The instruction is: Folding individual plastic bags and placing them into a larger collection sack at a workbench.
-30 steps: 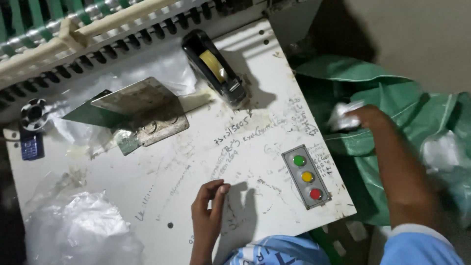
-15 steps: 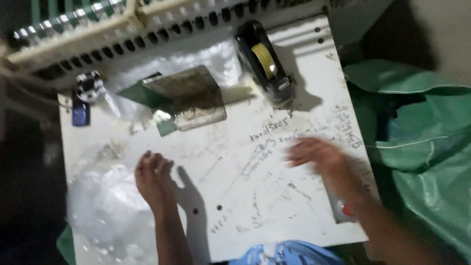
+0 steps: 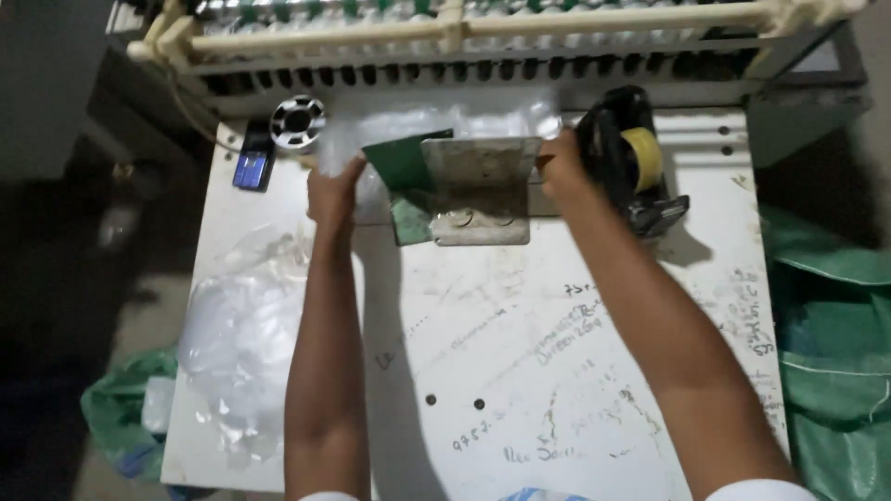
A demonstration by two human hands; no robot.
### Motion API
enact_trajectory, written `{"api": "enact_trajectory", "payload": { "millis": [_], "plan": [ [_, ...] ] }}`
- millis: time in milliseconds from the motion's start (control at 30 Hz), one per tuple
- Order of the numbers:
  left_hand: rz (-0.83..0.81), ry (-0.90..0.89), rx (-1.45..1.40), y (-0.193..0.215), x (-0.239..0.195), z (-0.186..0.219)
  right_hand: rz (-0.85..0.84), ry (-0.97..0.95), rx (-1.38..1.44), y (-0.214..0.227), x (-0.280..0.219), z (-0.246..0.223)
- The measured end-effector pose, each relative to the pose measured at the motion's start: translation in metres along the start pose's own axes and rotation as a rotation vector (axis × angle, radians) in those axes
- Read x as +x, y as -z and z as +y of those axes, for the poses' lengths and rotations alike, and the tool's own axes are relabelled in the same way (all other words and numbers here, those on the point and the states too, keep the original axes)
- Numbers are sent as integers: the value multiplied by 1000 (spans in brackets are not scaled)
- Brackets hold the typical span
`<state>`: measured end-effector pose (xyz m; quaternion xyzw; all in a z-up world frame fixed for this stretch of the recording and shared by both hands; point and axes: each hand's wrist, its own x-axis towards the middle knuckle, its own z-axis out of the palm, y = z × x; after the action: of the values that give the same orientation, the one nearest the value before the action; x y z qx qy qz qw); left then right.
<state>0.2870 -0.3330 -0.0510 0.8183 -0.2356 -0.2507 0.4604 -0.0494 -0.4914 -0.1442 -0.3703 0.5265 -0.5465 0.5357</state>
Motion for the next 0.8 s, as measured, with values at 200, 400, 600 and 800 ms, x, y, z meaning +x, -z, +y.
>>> {"api": "enact_trajectory", "payload": {
  "millis": [200,400,600,800],
  "plan": [
    [156,-122,-277,-10,-7,19,-173,370,-488,45,-10,-16],
    [202,-225,-847,66,-148,41,137,269,-353,126,-218,-50],
    [-496,14,-271,76,-226,-16,308,-333,161,120,-340,-155],
    [-363,-689,697,15,-324,-26,330,-506,365,125,-367,-169]
  ]
}}
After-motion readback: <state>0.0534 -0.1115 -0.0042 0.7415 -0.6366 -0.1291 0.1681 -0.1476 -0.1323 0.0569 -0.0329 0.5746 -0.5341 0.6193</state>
